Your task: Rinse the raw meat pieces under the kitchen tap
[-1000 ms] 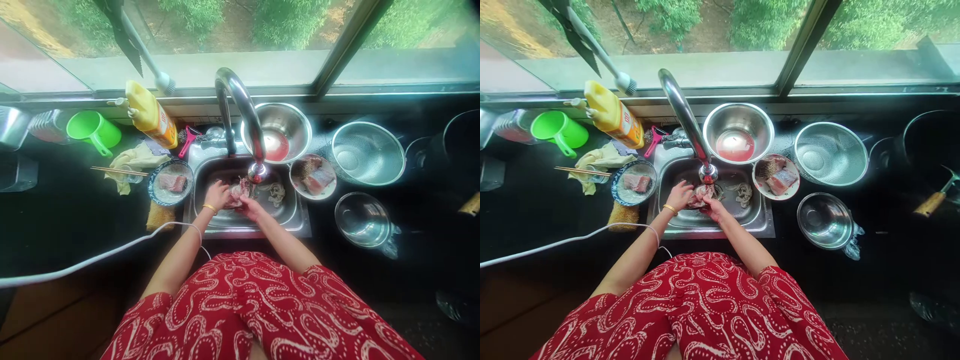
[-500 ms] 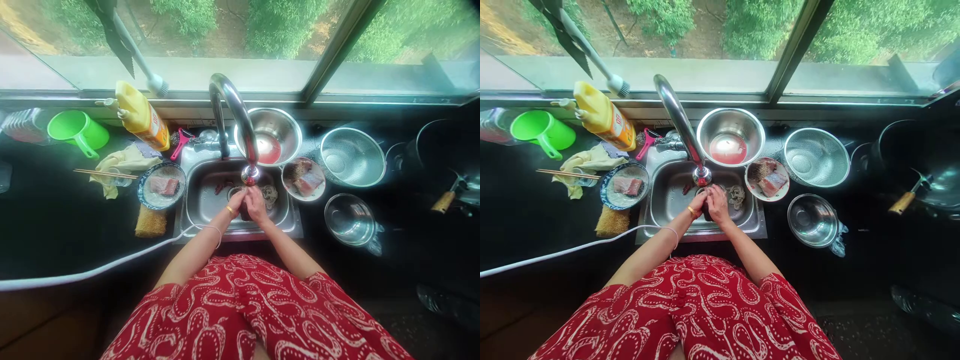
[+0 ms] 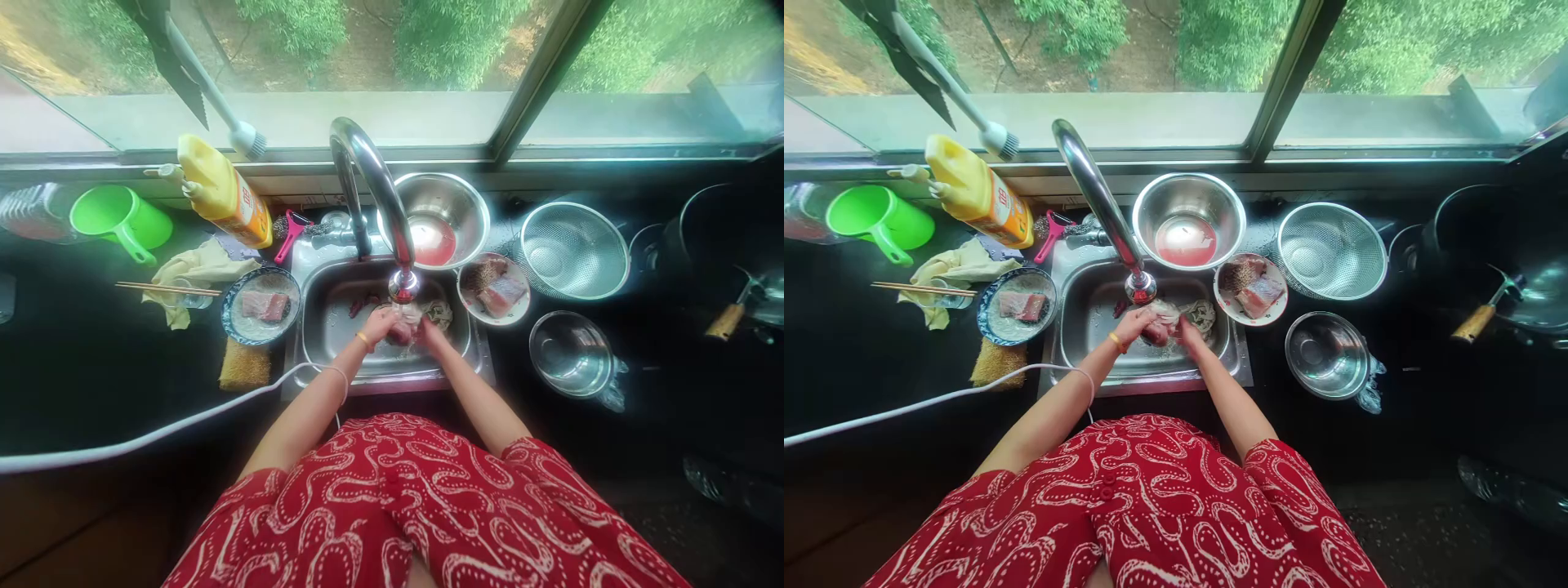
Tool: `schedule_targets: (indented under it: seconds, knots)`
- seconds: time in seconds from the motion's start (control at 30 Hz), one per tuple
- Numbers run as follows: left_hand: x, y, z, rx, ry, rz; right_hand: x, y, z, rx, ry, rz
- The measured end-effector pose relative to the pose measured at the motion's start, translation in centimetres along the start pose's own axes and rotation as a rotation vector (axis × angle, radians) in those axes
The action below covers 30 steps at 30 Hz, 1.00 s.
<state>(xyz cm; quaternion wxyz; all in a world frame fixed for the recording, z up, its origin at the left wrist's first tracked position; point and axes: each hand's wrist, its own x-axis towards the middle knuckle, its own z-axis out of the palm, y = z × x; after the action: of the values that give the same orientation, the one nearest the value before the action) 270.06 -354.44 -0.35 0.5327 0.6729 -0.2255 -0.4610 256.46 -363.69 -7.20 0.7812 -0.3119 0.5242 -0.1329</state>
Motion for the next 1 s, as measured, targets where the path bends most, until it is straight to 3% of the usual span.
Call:
schedule_targets:
  seconds: [0.07, 0.17, 0.23, 0.33, 0.4, 0.5, 0.63, 0.7, 0.83, 0.9, 1.0]
  knots:
    - [0.1, 0.6, 0.5, 0.367, -0.020, 0.083, -0.5, -0.3, -0.5, 0.003, 0.061, 0.051]
    - [-0.5, 1.0, 2.2, 0.721, -0.047, 0.250, -1.5, -1.1, -0.5, 0.135, -0.081, 0.154]
    - [-1.1, 0.8, 3.2, 0.760, -0.145, 0.340, -2.1, -1.4, 0.0, 0.244, -0.180, 0.228]
    - [-2.0, -0.2, 3.3, 0.734, -0.264, 0.392, -2.7, -1.0, 0.8, 0.340, -0.121, 0.353]
    - [-2.4, -0.9, 2.1, 0.768, -0.219, 0.360, -3.0, -0.4, 1.3, 0.370, -0.099, 0.418]
    - [-2.7, -1.5, -0.5, 0.837, -0.150, 0.208, -3.5, 0.6, 2.3, 0.363, -0.128, 0.424]
    - [-3.0, -1.6, -3.7, 0.934, -0.133, 0.027, -3.6, 1.6, 3.2, 0.161, -0.213, 0.476]
    - [-3.2, -1.4, -4.8, 0.952, -0.093, 0.006, -3.3, 1.6, 2.9, 0.027, -0.191, 0.399]
    - [-4.6, -0.6, -7.0, 0.928, -0.043, 0.032, -2.0, 0.4, 0.8, -0.370, 0.068, 0.001]
    - [-5.9, 0.4, -8.5, 0.898, 0.000, 0.085, -1.2, -0.5, -0.2, -0.539, 0.098, -0.101]
    - [-8.9, 2.6, -11.9, 0.848, 0.154, 0.218, -0.4, -1.3, -0.6, -0.607, 0.068, -0.150]
